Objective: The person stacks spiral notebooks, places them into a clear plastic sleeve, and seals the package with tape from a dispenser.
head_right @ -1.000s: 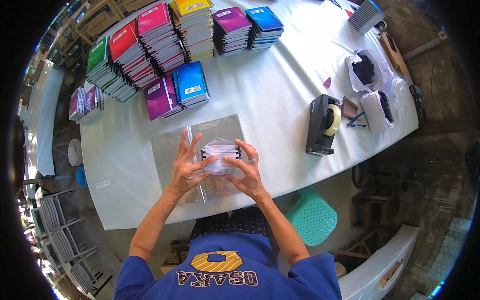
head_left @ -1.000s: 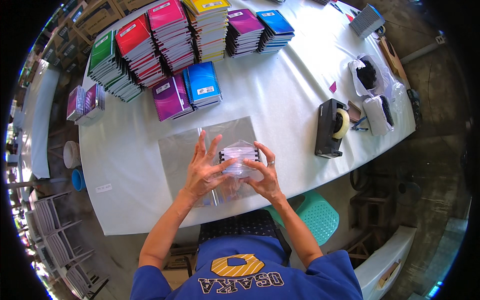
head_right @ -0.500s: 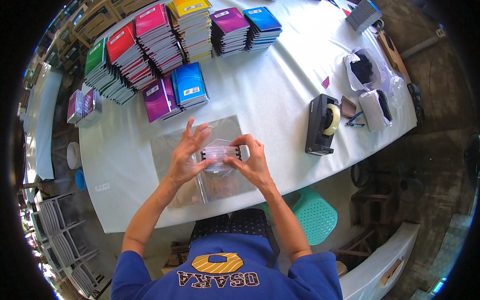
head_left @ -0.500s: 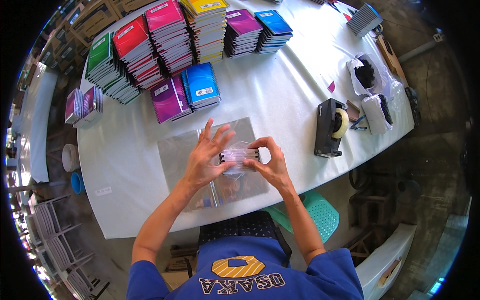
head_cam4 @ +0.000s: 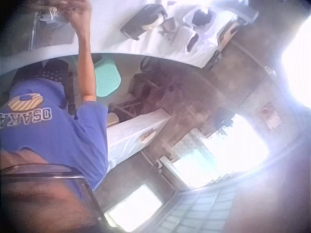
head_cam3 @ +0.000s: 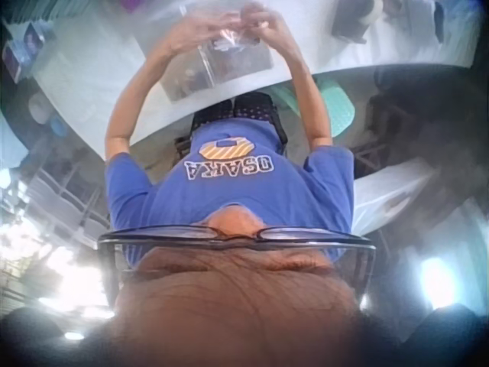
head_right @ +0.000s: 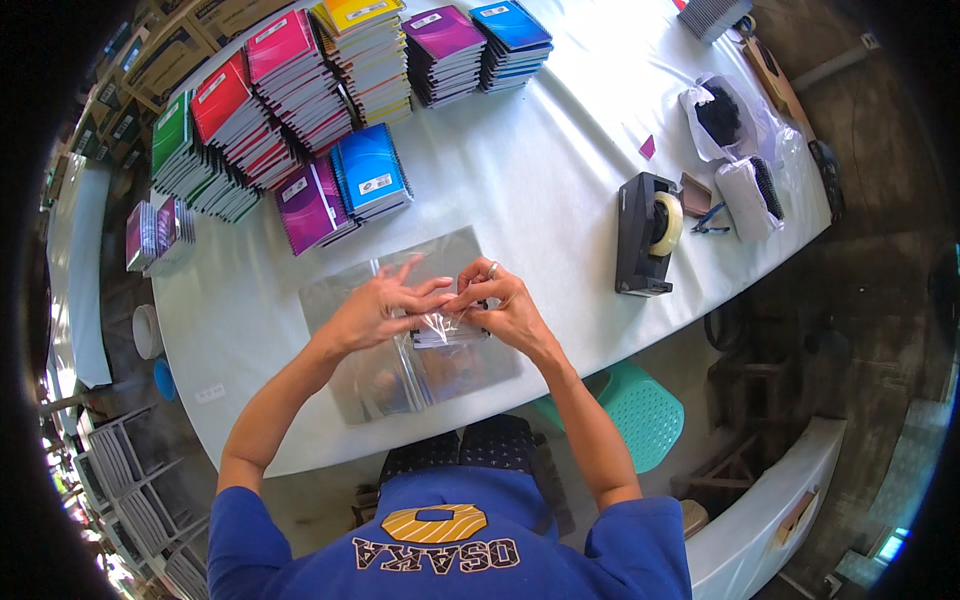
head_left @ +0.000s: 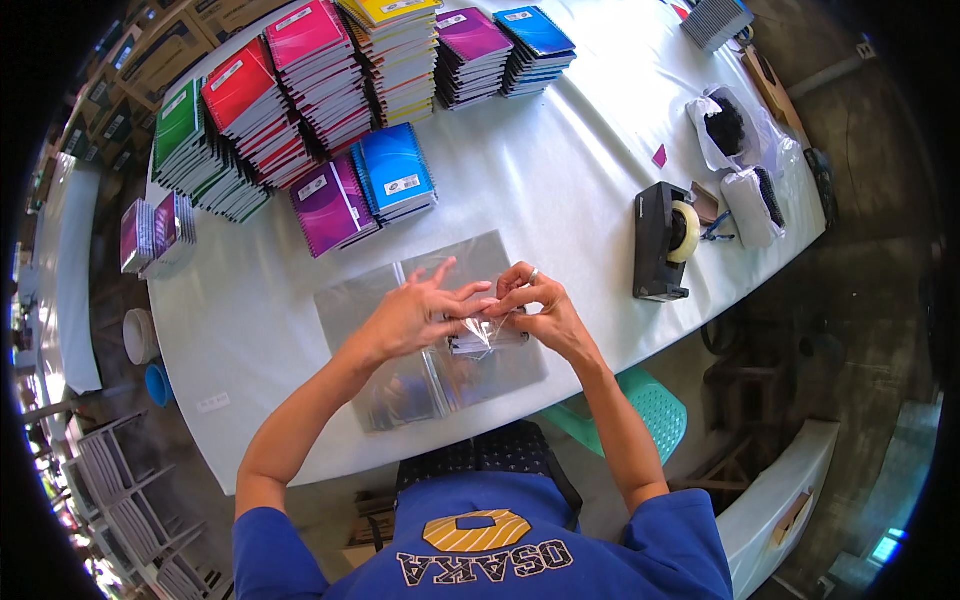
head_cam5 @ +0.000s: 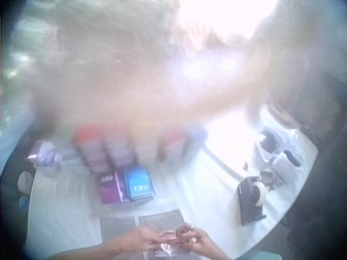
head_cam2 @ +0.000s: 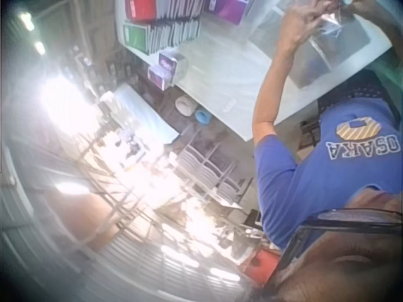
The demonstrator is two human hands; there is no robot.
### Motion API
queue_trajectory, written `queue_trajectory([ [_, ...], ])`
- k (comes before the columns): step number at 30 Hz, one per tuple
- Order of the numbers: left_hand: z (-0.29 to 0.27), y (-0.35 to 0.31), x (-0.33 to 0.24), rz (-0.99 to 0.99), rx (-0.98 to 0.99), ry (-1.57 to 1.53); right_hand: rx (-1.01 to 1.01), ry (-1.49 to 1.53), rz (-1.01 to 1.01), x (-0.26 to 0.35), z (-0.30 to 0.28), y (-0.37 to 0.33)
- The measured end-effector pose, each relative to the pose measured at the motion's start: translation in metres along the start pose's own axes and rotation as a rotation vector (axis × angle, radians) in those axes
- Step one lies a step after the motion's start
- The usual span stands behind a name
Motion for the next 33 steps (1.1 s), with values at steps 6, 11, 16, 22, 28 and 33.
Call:
queue_trajectory([
  [6, 0.025, -0.028, -0.038, 0.178, -0.119, 0.885, -0.011, -0.878, -0.268, 0.04, -0.007, -0.028],
  [11, 0.047, -0.032, -0.026, 0.29, -0.249, 1.175, -0.121, -1.133, -0.539, 0.024, -0.003, -0.055],
  [16, 0.053, -0.034, -0.026, 0.275, -0.265, 1.138, -1.093, -0.811, 0.276, -0.061, -0.175, -0.1],
  [22, 0.056, -0.031, -0.03, 0.251, -0.269, 1.161, -0.626, 0.044, 0.733, -0.127, -0.229, -0.124],
  [28, 0.057, -0.03, -0.029, 0.251, -0.264, 1.191, -0.532, 0.471, 0.533, -0.155, -0.213, -0.123],
  [33, 0.058, -0.03, -0.034, 0.265, -0.283, 1.131, -0.865, 0.661, 0.186, -0.184, -0.168, -0.155],
])
Point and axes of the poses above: each hand's wrist, its own y-axis towards the middle knuckle, its own z-axis out of the palm, x = y × z, the point moved 3 cm from there along y, towards the middle knuckle, and after that the axes turned 12 degrees about -y, right-handed, at the moved point
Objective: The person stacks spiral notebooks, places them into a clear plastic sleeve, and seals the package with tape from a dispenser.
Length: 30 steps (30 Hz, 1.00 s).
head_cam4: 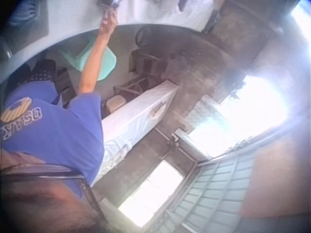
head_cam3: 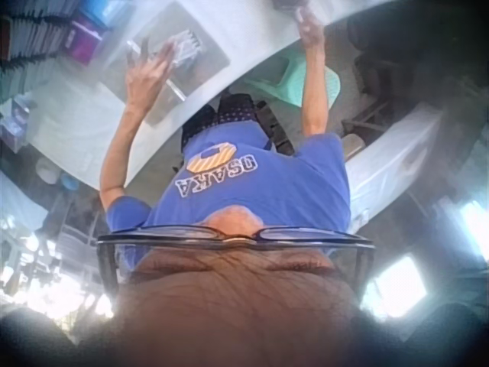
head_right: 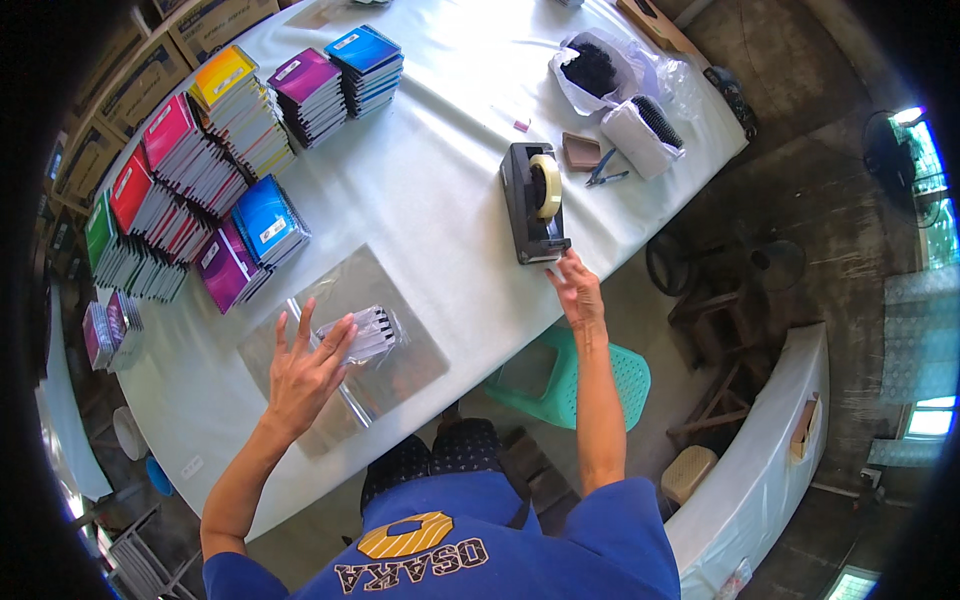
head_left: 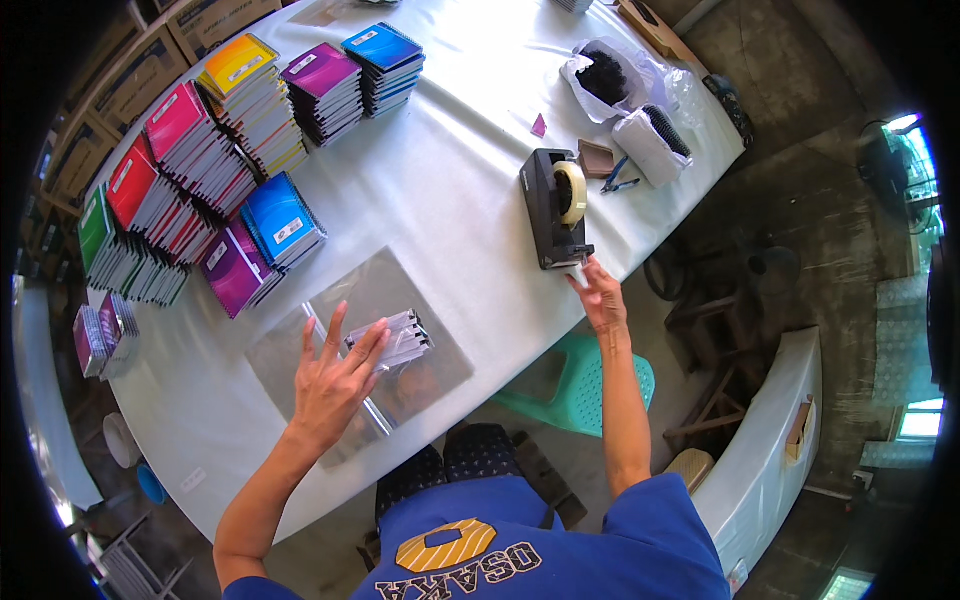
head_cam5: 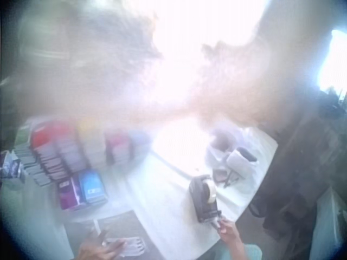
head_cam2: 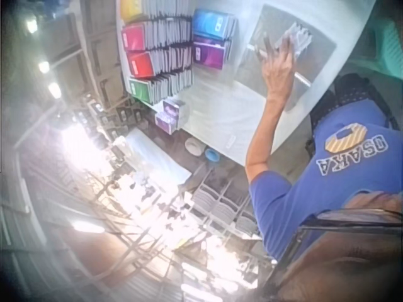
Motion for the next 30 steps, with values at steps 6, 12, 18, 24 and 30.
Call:
queue_trajectory([
  [6, 0.005, -0.005, 0.007, -0.015, -0.006, 0.051, -0.712, -1.462, -0.09, 0.033, 0.034, -0.042],
  [12, 0.007, -0.005, 0.006, -0.008, 0.003, 0.02, 0.266, -0.334, 0.334, 0.038, 0.233, -0.162],
  [18, 0.002, -0.005, 0.007, -0.004, -0.067, -0.017, 0.039, -0.339, 0.366, -0.01, 0.272, -0.198],
  [24, -0.006, 0.009, 0.016, -0.003, -0.001, -0.086, -0.023, -0.318, 0.218, -0.024, 0.271, -0.2],
  [30, 0.025, 0.038, 0.049, -0.268, 0.219, -0.832, -0.013, -0.489, -0.028, -0.05, 0.264, -0.189],
])
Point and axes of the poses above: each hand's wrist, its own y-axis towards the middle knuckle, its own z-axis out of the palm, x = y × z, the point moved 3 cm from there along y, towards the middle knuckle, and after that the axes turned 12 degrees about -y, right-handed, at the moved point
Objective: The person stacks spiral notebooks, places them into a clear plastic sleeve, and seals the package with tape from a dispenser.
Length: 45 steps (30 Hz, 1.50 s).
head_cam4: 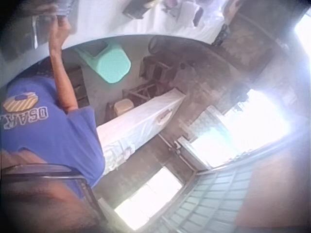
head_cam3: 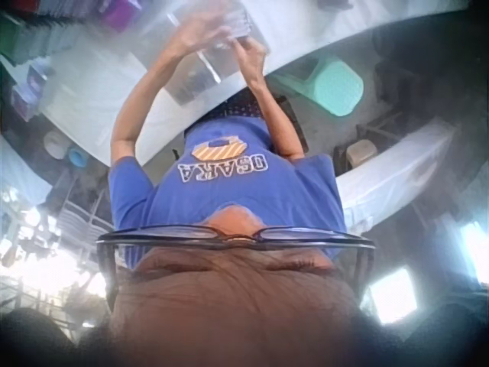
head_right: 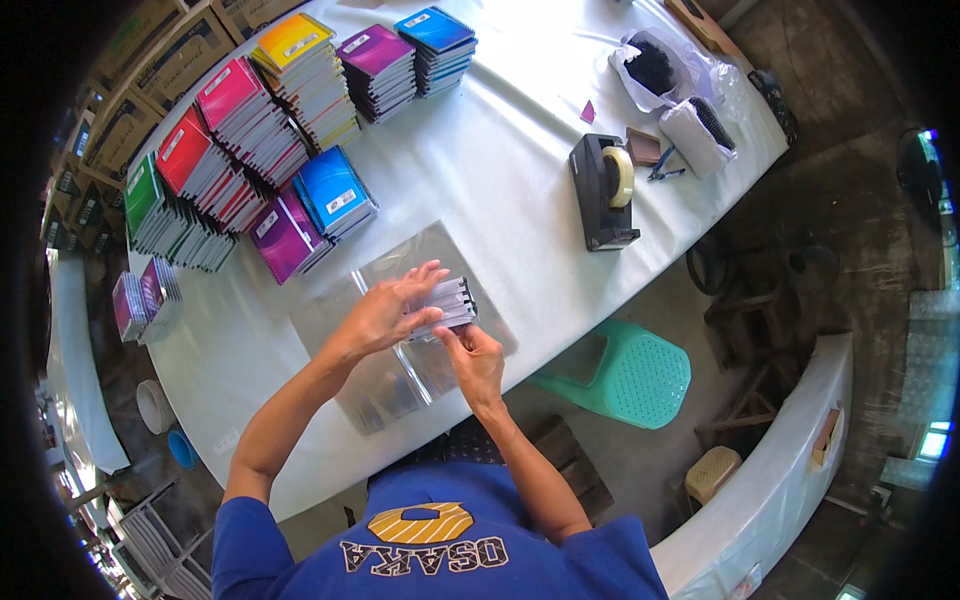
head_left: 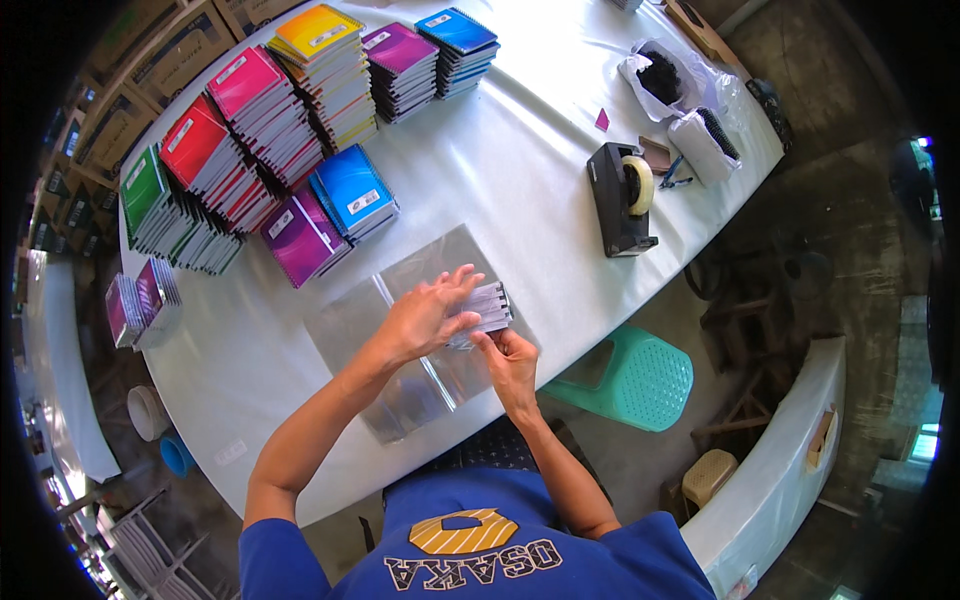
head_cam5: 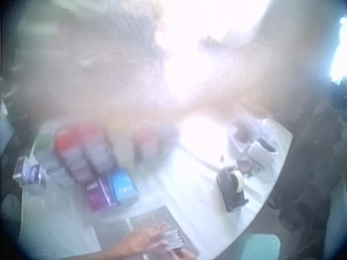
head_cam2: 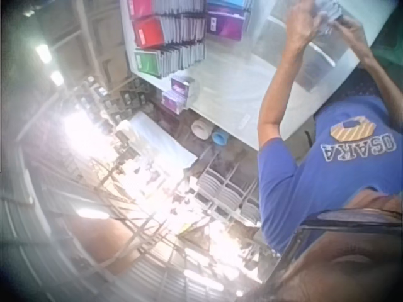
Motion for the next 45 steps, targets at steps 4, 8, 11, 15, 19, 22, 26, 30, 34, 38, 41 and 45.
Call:
queue_trajectory([
  [4, -0.005, 0.005, 0.001, 0.048, 0.077, 0.043, 0.08, -0.632, -0.11, -0.004, -0.009, 0.012],
  [8, -0.013, -0.006, 0.005, 0.058, -0.036, -0.162, 0.16, -1.049, -0.498, 0.043, -0.01, -0.006],
  [11, -0.032, -0.009, 0.013, 0.069, -0.312, -0.24, 0.427, -1.138, -1.008, 0.084, 0.034, -0.035],
  [15, -0.05, -0.026, 0.021, 0.166, -0.792, -0.244, 0.453, -1.807, -1.499, 0.084, 0.107, -0.025],
  [19, -0.041, -0.055, 0.05, 0.092, -0.924, -0.46, 1.059, -2.852, -1.158, 0.017, 0.144, 0.027],
  [22, -0.025, -0.089, 0.063, 0.025, -0.981, -0.716, 1.193, -2.641, -1.007, 0.02, 0.127, 0.047],
  [26, -0.011, -0.147, 0.075, 0.176, -0.876, -0.859, 1.216, -1.234, -1.025, 0.117, 0.053, 0.083],
  [30, 0.024, -0.106, 0.055, 0.238, -0.568, -0.596, 1.117, -0.521, -0.765, 0.118, -0.014, 0.103],
  [34, 0.039, -0.035, 0.028, 0.163, -0.569, -0.531, 0.971, -0.023, -0.531, 0.049, -0.022, 0.113],
  [38, 0.046, -0.018, 0.051, 0.118, -0.54, -0.492, 0.913, 0.017, -0.531, 0.011, -0.008, 0.116],
  [41, 0.044, -0.026, 0.059, 0.157, -0.528, -0.51, 0.935, -0.202, -0.542, 0.022, -0.016, 0.118],
  [45, 0.018, -0.043, -0.015, 0.259, -0.56, -0.508, 0.901, -0.279, -0.829, 0.107, -0.06, 0.107],
])
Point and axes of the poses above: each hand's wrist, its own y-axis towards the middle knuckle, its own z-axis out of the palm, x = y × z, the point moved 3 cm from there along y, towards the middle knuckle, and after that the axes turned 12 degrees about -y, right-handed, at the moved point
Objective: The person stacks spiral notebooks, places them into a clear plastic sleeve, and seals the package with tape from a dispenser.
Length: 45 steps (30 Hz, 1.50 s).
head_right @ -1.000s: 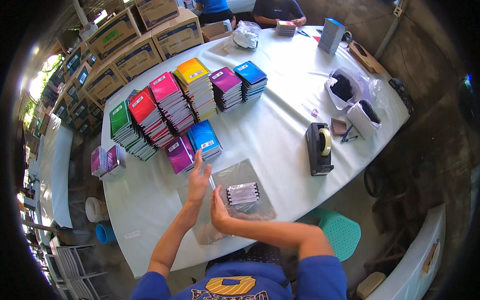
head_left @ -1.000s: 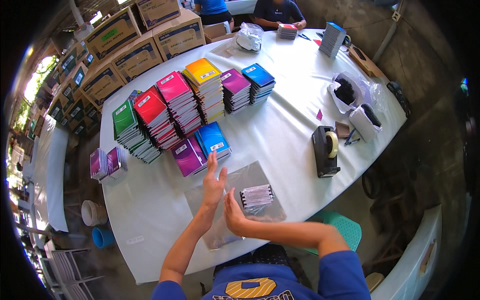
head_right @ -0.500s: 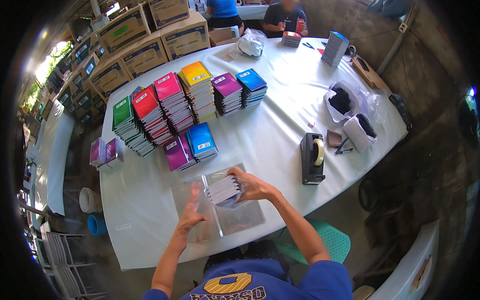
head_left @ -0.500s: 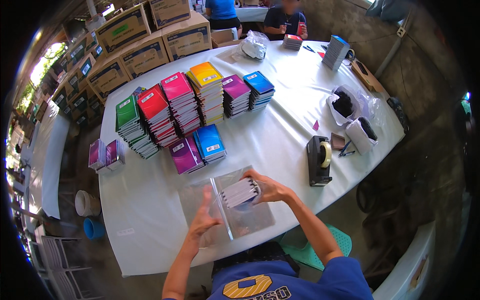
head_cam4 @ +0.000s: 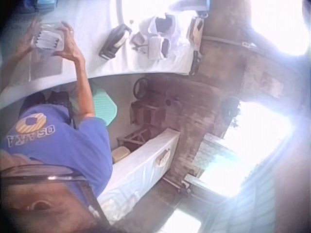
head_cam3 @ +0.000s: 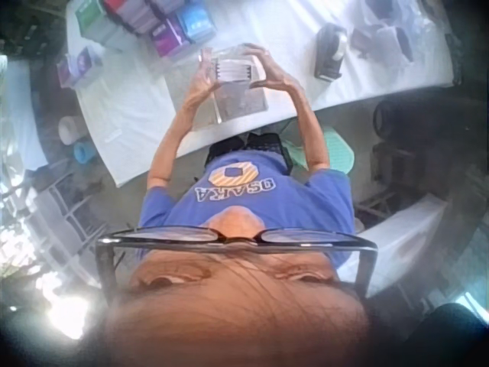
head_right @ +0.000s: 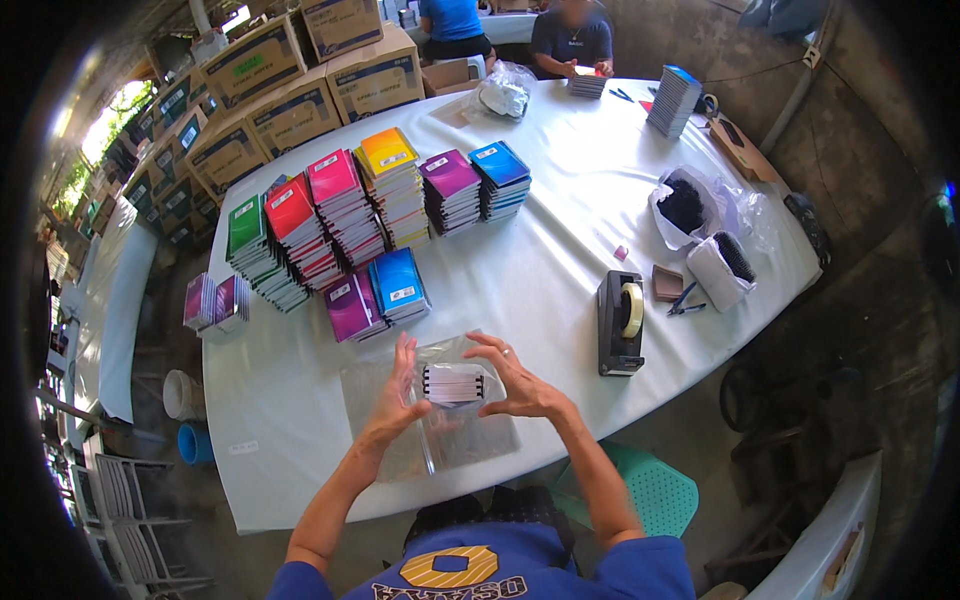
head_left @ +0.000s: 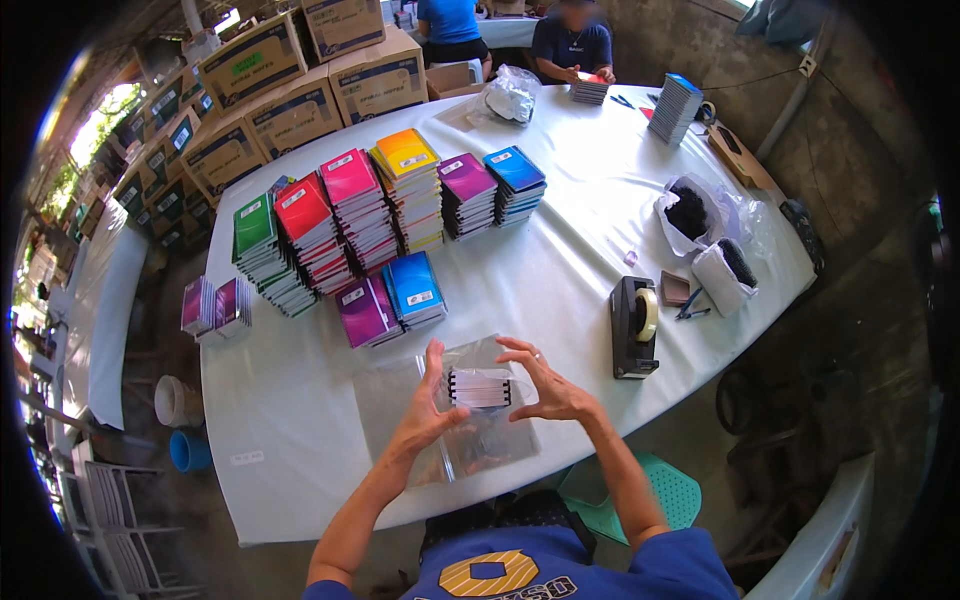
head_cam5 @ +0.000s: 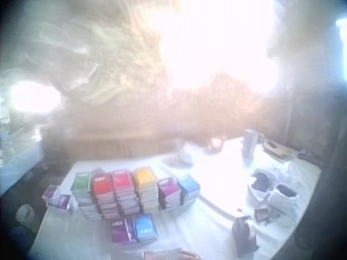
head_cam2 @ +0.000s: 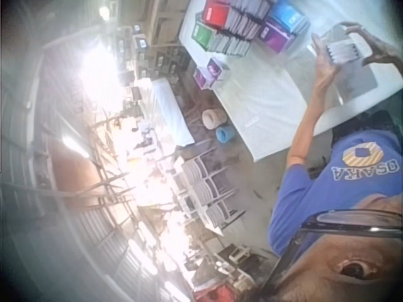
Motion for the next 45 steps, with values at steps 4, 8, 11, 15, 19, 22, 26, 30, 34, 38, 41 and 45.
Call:
queue_trajectory([
  [4, 0.019, 0.009, -0.039, -0.196, -0.014, 0.511, 0.205, -0.646, -0.171, 0.049, -0.014, 0.009],
  [8, 0.013, 0.02, -0.025, -0.419, -0.027, 0.586, 0.211, -0.95, -0.296, 0.046, -0.02, 0.017],
  [11, 0.011, 0.023, -0.028, -0.317, -0.161, 0.574, 0.181, -0.917, -0.302, 0.047, -0.02, 0.02],
  [15, 0.007, 0.031, -0.038, -0.124, -0.172, 0.779, 0.149, -0.805, -0.267, 0.042, -0.02, 0.018],
  [19, 0.013, 0.036, -0.048, -0.414, -0.004, 0.874, 0.175, -0.883, -0.295, 0.037, -0.019, 0.019],
  [22, 0.017, 0.036, -0.052, -0.315, 0.025, 0.902, 0.199, -0.867, -0.292, 0.038, -0.019, 0.02],
  [26, 0.019, 0.035, -0.052, -0.277, 0.025, 0.929, 0.134, -0.902, -0.295, 0.042, -0.026, 0.018],
  [30, 0.021, 0.029, -0.044, -0.165, -0.02, 0.868, 0.137, -0.955, -0.263, 0.032, -0.021, 0.014],
  [34, 0.012, 0.022, -0.055, -0.242, -0.122, 0.629, 0.064, -0.829, -0.139, 0.048, -0.017, 0.008],
  [38, -0.023, -0.007, -0.027, 0.035, -0.334, 0.099, -0.14, -0.681, -0.188, 0.069, 0.019, 0.007],
  [41, -0.035, -0.041, 0.013, 0.01, -0.268, 0.283, -0.109, -0.847, -0.177, 0.056, 0.051, 0.006],
  [45, -0.014, -0.044, 0.022, -0.032, -0.103, 0.372, -0.135, -0.823, -0.168, 0.054, 0.048, 0.002],
])
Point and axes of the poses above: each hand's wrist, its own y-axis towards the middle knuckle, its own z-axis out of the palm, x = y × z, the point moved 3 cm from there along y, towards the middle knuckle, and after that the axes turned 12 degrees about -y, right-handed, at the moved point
